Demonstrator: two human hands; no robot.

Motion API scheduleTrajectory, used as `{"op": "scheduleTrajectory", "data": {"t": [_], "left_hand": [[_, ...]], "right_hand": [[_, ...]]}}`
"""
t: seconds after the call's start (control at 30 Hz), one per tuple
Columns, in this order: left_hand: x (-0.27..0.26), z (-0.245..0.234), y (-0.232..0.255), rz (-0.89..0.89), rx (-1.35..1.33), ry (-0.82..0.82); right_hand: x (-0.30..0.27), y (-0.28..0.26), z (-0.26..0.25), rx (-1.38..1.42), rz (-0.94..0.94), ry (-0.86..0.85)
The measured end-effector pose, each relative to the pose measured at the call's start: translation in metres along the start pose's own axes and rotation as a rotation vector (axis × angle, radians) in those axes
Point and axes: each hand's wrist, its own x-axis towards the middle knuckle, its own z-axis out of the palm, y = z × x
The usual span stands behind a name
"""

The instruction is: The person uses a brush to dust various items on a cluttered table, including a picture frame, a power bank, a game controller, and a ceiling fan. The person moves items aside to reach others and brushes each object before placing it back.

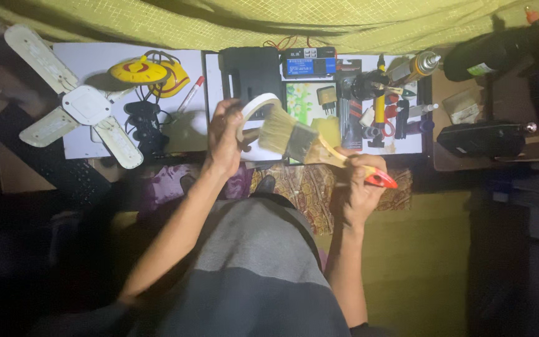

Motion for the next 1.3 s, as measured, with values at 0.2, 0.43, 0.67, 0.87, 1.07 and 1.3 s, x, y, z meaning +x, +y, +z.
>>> {"op": "scheduleTrajectory", "data": {"t": [0.2,0.43,0.67,0.87,1.07,1.3], "left_hand": [[0.006,-0.005,-0.019,0.488,0.494,-0.044],[-0.003,-0.001,-0.015,-0.172,0.038,0.122],[0.000,0.004,-0.012,-0.154,-0.096,0.040],[0.008,0.005,-0.003,-0.063,-0.289,0.050],[0.014,0.003,-0.013,-0.077,-0.313,0.092],[0.017,-0.004,-0.025,0.150,0.052,0.009]], "right_hand": [[0.015,0.002,0.011,-0.334,-0.164,0.074],[0.020,-0.002,0.011,-0.120,-0.021,0.179],[0.022,0.006,0.005,-0.310,-0.128,0.169],[0.005,0.015,0.005,-0.525,-0.016,-0.073],[-0.013,0.015,0.028,-0.475,0.098,-0.055],[-0.001,0.016,0.049,-0.174,0.029,0.053]]}}
